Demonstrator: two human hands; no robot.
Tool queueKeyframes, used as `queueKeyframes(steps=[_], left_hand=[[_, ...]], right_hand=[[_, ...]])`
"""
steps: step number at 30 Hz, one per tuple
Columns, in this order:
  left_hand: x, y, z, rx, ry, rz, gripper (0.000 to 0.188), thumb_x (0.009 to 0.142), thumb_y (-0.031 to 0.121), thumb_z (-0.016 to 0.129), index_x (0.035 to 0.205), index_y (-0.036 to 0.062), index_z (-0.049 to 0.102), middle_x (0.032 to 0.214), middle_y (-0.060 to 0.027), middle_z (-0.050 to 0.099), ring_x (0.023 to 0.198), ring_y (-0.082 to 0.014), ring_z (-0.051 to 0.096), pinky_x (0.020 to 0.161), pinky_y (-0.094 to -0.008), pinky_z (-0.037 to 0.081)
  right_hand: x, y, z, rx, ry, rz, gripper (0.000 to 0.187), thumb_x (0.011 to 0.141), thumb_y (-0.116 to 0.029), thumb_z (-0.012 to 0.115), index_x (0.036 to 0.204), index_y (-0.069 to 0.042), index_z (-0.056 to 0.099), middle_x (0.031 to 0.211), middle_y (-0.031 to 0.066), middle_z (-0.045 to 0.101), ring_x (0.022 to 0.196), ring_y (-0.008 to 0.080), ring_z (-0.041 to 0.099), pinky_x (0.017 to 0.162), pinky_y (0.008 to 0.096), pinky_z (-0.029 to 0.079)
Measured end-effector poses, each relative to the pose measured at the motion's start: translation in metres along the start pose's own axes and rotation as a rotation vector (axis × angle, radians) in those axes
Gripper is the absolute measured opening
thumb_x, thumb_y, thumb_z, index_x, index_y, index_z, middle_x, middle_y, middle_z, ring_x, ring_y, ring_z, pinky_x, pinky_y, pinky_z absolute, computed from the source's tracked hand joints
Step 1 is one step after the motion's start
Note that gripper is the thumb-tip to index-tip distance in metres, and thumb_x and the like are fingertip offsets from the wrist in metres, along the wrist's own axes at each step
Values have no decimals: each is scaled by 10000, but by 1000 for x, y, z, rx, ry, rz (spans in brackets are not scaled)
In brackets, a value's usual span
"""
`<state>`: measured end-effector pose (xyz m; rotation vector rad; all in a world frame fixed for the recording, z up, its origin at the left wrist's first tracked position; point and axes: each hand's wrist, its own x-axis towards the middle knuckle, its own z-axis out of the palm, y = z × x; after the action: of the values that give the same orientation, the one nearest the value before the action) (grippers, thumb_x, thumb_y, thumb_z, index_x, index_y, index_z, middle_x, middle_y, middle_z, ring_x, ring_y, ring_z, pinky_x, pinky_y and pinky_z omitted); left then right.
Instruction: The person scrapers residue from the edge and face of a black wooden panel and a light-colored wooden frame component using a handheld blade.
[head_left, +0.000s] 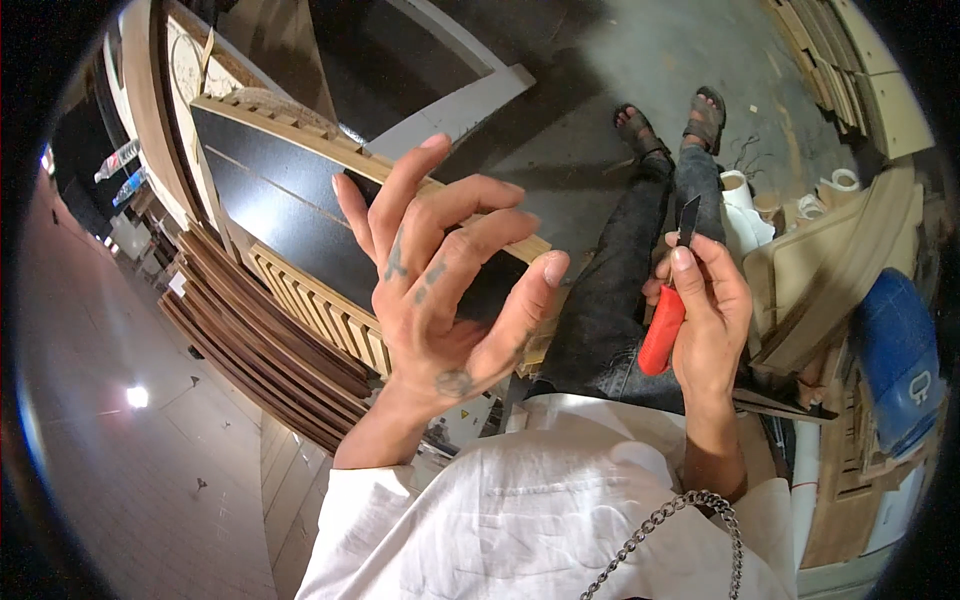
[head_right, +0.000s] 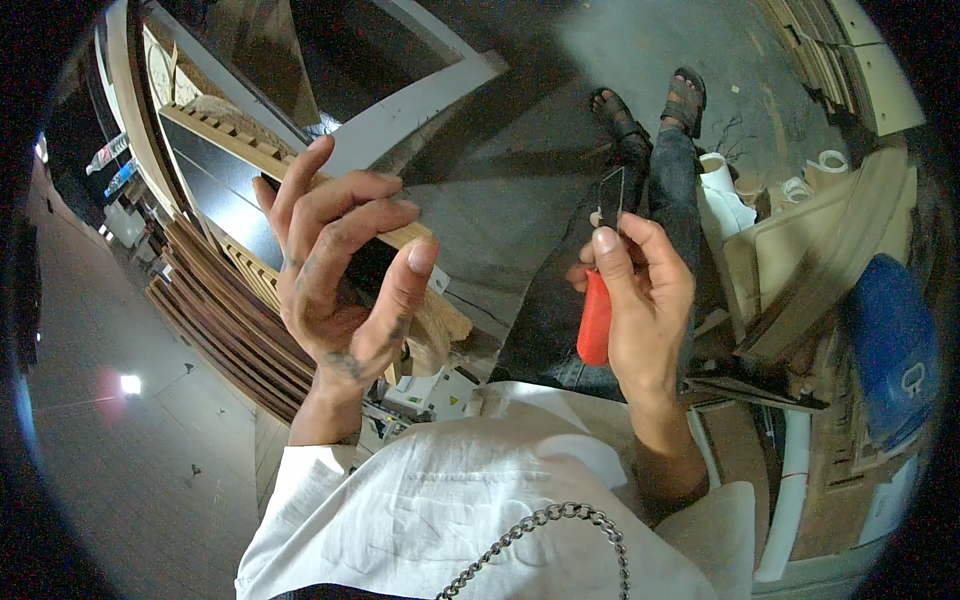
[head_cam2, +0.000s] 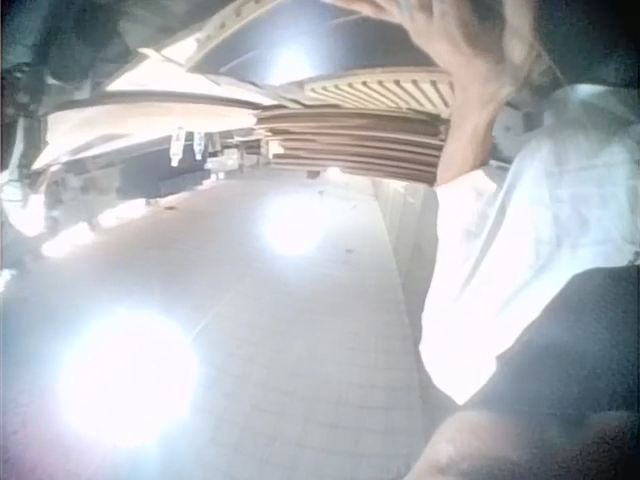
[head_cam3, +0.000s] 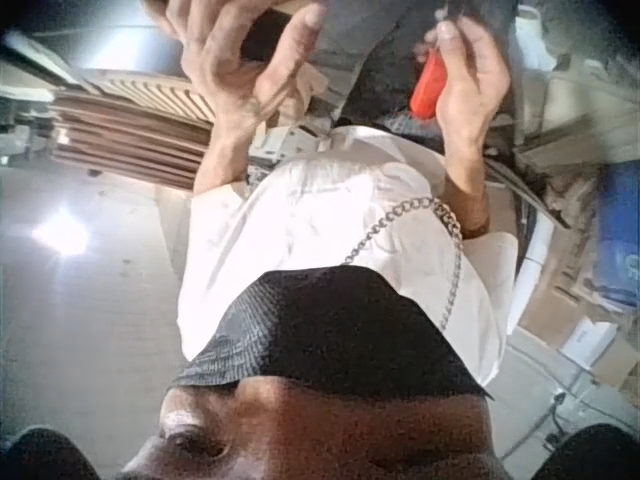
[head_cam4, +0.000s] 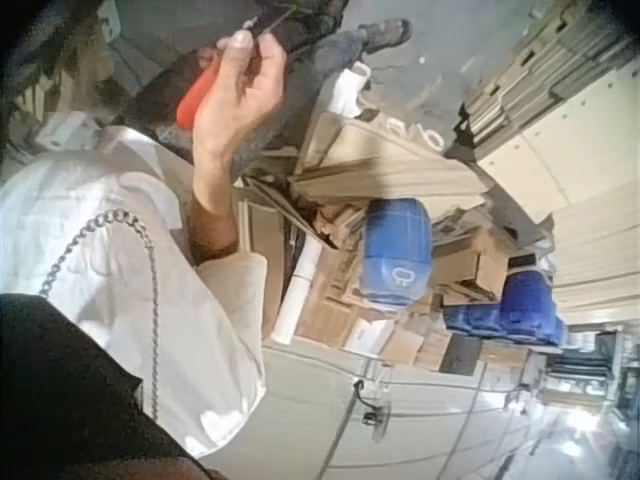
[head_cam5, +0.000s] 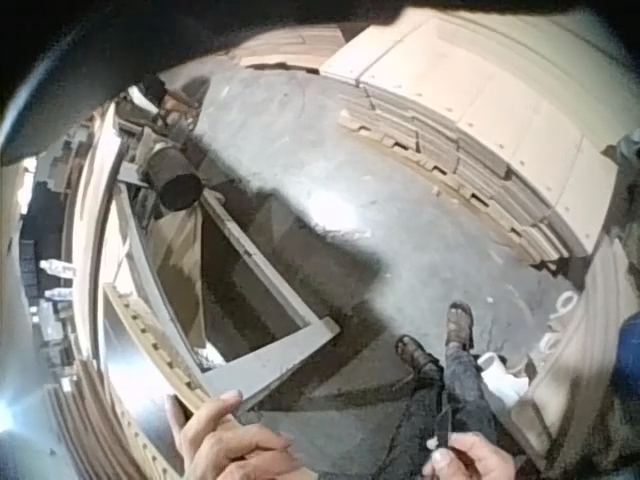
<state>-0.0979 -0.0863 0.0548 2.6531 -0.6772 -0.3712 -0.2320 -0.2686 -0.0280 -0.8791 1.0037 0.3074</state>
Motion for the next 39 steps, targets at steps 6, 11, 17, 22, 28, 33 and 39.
queueKeyframes(steps=[6,11,17,22,28,33,39], left_hand=[[-3,-4,-8,-130,-79,-33,238,967,300,689,1001,90,795,1111,-57,728,1421,-350,457,1253,-549,92],[-13,-18,-7,-174,-44,11,314,972,340,670,1125,79,757,1216,-100,691,1452,-359,433,1262,-583,40],[-12,-23,-7,-164,-37,83,570,885,509,667,1151,6,707,1325,-201,598,1436,-437,420,1237,-622,78],[-13,-27,-3,-177,5,101,599,897,543,641,1128,-5,708,1329,-215,596,1432,-441,426,1238,-620,82],[-12,-23,-3,-171,12,80,522,950,500,652,1119,8,698,1285,-181,631,1419,-423,455,1226,-608,132],[-12,-23,-5,-172,15,85,488,975,470,643,1111,5,699,1257,-171,647,1410,-416,469,1222,-602,152],[-12,-24,-2,-185,34,97,470,983,452,639,1116,5,698,1243,-165,652,1406,-411,473,1225,-592,152]], right_hand=[[-2,-4,1,-13,-74,13,353,1019,-174,683,1316,13,654,880,47,653,712,101,609,651,239,508],[-14,-5,12,-162,-272,-297,491,996,-78,679,1442,66,531,944,88,666,688,98,602,595,233,492],[-17,-30,52,-388,-470,-570,439,1002,-137,674,1360,67,525,931,161,718,717,188,723,599,306,569],[-28,-31,69,-392,-426,-488,321,1007,-123,667,1225,51,508,897,175,683,738,239,735,613,347,569],[-32,-19,79,-275,-367,-468,341,989,-75,702,1224,38,484,828,96,693,706,72,630,607,194,484],[-35,-17,85,-248,-360,-436,347,1016,-126,662,1217,47,438,874,182,670,754,238,730,629,337,573],[-40,-11,88,-160,-316,-344,371,987,-50,697,1218,16,414,892,87,655,750,62,613,660,187,483]])
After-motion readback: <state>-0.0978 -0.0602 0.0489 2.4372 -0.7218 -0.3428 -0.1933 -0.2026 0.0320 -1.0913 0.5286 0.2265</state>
